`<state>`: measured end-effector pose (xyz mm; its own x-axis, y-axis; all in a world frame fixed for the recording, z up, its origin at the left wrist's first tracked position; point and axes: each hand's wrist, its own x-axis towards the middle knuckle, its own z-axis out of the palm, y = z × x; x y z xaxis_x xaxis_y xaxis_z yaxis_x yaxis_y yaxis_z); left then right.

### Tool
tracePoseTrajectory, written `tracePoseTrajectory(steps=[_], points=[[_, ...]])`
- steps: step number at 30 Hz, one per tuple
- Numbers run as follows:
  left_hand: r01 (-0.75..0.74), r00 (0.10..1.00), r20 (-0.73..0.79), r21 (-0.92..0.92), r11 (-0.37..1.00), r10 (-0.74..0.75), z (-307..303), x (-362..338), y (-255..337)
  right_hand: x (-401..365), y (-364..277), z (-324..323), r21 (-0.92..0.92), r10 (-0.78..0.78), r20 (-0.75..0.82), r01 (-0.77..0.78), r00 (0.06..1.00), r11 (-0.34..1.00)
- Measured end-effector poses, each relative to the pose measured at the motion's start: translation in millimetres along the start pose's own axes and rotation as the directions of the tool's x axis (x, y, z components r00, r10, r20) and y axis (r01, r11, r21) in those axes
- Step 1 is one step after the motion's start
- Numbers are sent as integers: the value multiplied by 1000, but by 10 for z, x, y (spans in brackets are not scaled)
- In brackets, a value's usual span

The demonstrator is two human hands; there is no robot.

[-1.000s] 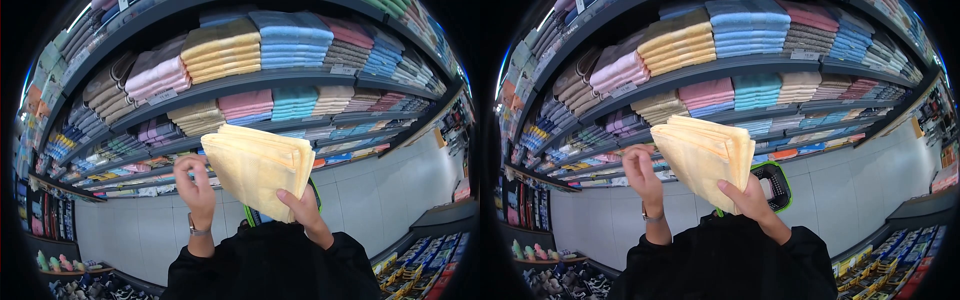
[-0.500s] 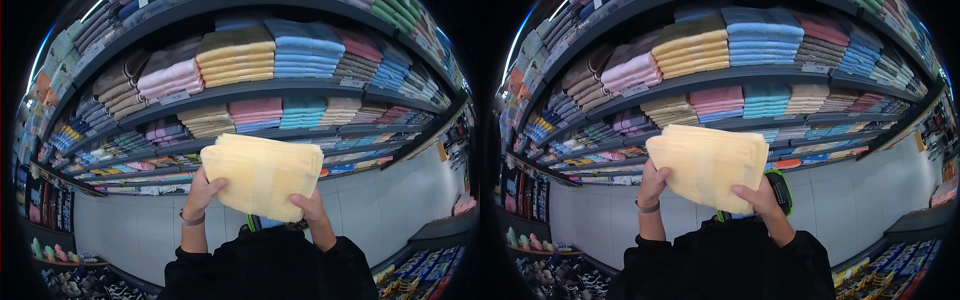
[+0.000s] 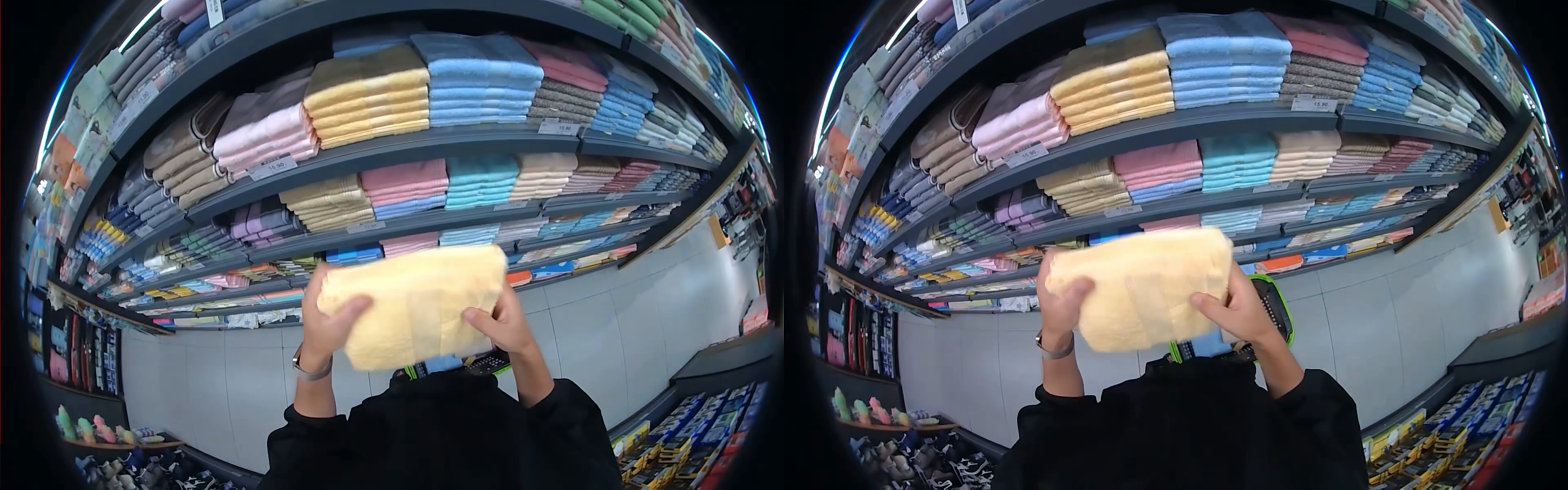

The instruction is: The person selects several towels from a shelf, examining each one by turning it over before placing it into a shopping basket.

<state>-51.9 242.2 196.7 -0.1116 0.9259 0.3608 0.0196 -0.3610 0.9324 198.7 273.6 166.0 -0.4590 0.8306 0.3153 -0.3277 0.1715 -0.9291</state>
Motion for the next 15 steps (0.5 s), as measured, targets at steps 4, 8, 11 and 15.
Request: tracePoseTrajectory(steps=[4,8,11,15], points=[[237,952,-165,-141,961,-258,112,289,38,187,48,225,60,169,-113,-163,979,985],[357,912,-144,-180,916,-384,-158,444,-346,349,142,152,479,393,-82,-309,916,822],[-105,987,-112,64,992,112,-234,311,-392,356,217,40,550,427,-113,-301,897,779],[-358,934,189,503,787,304,-272,-20,-348,290,324,-123,700,529,-28,-360,848,616]])
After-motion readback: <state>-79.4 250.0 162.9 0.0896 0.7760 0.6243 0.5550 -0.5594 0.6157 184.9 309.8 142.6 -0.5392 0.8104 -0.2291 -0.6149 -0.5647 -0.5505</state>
